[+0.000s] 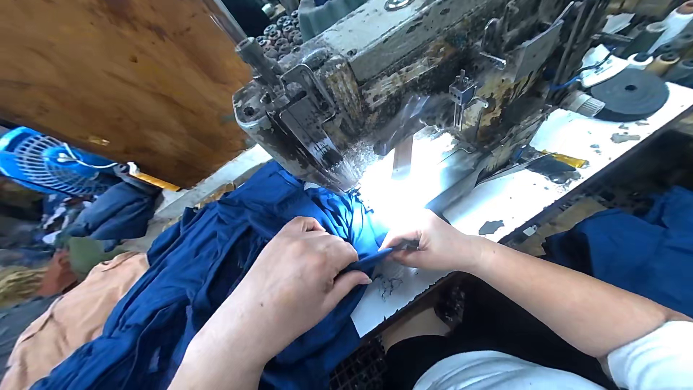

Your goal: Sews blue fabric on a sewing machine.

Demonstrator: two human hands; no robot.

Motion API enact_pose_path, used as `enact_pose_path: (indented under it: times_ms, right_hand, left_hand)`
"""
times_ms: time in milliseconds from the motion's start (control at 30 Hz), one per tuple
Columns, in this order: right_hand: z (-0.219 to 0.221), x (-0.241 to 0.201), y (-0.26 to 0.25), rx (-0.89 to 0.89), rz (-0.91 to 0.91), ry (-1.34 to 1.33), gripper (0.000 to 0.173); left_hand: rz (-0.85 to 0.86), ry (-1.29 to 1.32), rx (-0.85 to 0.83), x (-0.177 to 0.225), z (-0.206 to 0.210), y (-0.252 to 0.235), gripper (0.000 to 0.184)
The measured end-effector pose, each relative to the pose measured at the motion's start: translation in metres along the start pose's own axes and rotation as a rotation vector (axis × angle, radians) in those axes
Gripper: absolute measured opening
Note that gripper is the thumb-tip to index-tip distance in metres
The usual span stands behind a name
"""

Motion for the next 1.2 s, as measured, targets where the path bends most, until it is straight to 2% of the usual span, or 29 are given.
enact_pose_path:
  times_ms: [367,600,800,933,1033,1100,1133,1200]
  right_hand:
    - [0.001,0.000,0.005,0.007,-0.054,-0.008,0.016]
    - [-0.001,-0.001,0.008,0.030,-0.088,0.023,0.018]
    - [-0.001,0.003,0.009,0.079,-0.110,0.061,0.020]
    - [0.003,0.009,0.011,0.140,-0.134,0.024,0.018]
    - [0.001,0.000,0.024,0.144,-0.089,0.006,0.020]
    - [-0.026,-0.017,0.046,0.240,-0.088,0.023,0.020]
    - [-0.054,-0.025,0.060,0.330,-0.111,0.053,0.019]
    - [-0.138,-0.034,0.088,0.487,-0.266,0.098,0.021]
  left_hand:
    - [-0.003,-0.078,0.025,0.014,0.005,-0.007,0.038]
    - [-0.092,-0.137,0.138,0.036,0.014,-0.011,0.035]
    - [-0.218,-0.133,0.276,0.055,0.031,-0.010,0.035]
    - [-0.417,0.004,0.376,0.061,0.053,-0.013,0.026]
    - [-0.515,-0.035,0.478,0.055,0.079,-0.019,0.027]
    - [-0.524,-0.094,0.548,0.048,0.088,-0.019,0.029]
    - [-0.529,-0.102,0.580,0.044,0.088,-0.018,0.029]
    - [-0.574,-0.112,0.599,0.033,0.084,-0.018,0.029]
Point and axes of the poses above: each hand's wrist, its own y-axis away from the middle knuckle, its own z-axis out of the palm, x = y × z, the point moved 5 cm from there along -y, towards the middle knuckle, and after that the axes turned 4 degrees about -x, right-handed, at the moved point
